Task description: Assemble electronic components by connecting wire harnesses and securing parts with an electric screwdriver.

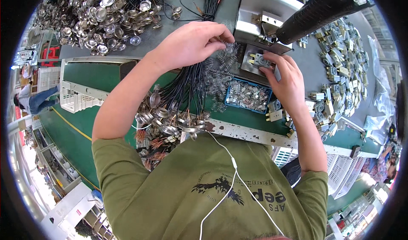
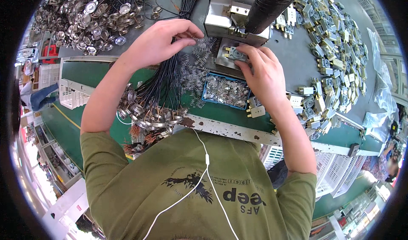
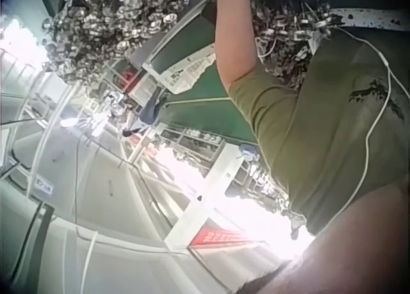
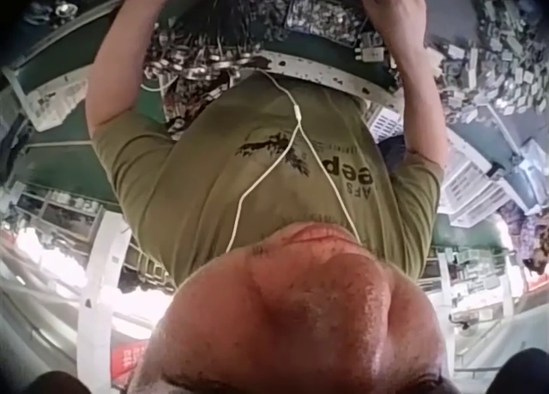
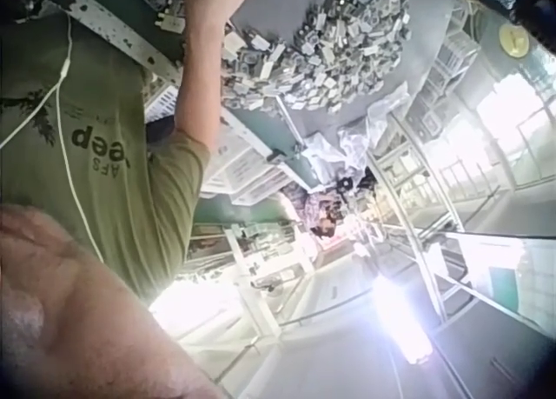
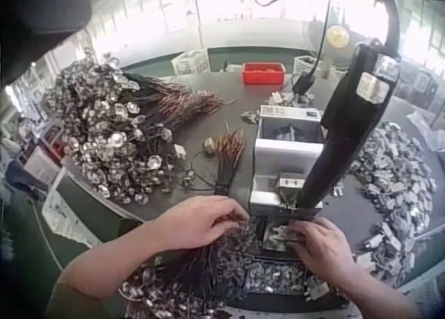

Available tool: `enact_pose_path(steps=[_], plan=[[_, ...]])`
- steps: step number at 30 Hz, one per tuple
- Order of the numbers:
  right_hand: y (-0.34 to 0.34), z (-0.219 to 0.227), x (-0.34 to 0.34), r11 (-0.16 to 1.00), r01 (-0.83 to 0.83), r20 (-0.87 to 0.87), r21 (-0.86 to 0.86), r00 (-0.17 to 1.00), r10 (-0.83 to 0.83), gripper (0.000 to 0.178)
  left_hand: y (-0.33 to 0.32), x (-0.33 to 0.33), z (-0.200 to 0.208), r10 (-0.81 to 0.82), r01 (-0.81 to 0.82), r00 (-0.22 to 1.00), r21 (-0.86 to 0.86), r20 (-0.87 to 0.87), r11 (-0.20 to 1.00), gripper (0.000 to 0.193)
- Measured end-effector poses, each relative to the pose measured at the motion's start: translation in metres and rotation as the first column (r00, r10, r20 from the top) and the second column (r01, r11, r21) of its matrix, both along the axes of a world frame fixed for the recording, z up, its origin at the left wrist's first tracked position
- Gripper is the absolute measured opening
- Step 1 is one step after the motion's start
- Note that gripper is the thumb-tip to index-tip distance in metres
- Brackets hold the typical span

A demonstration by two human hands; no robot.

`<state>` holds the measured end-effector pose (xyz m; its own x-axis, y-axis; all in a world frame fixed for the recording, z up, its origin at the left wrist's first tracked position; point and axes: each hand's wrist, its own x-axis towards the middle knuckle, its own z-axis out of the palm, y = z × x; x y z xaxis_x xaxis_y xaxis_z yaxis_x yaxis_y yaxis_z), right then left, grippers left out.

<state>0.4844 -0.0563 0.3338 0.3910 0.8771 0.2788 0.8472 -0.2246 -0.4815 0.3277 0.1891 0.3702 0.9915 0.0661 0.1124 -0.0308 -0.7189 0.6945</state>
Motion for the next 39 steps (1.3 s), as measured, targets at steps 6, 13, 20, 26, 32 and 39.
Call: enact_pose_path(steps=[6, 13, 20, 26, 32, 39], plan=[[0.000, -0.004, 0.000, 0.995, -0.073, 0.122, 0.061, 0.990, 0.066, 0.033, 0.001, 0.000, 0.000, 0.009, -0.009, 1.000, -0.027, 0.020, 1.000, 0.022], [0.034, 0.034, -0.032, 0.989, -0.008, -0.331, 0.149, 0.942, 0.058, 0.043, -0.006, -0.001, 0.002, 0.069, -0.070, 0.997, -0.484, -0.019, 0.872, 0.023], [0.054, 0.022, -0.028, 0.988, 0.064, -0.691, 0.139, 0.721, 0.050, 0.023, -0.006, -0.002, 0.007, 0.096, -0.129, 0.991, -0.449, -0.097, 0.884, 0.024], [0.055, 0.029, -0.030, 0.996, 0.044, -0.682, 0.075, 0.731, 0.019, 0.019, -0.011, 0.000, 0.003, 0.144, -0.143, 0.989, -0.456, -0.034, 0.878, 0.018], [0.054, 0.022, -0.016, 0.999, 0.020, -0.984, -0.028, 0.177, -0.031, 0.029, -0.012, -0.004, 0.010, -0.016, -0.033, 0.949, 0.149, 0.314, 0.988, 0.017], [0.055, 0.031, -0.046, 0.966, 0.223, -0.989, 0.133, -0.035, 0.144, 0.025, -0.022, -0.005, 0.015, 0.125, -0.103, 0.984, -0.165, 0.125, 0.981, 0.023]])
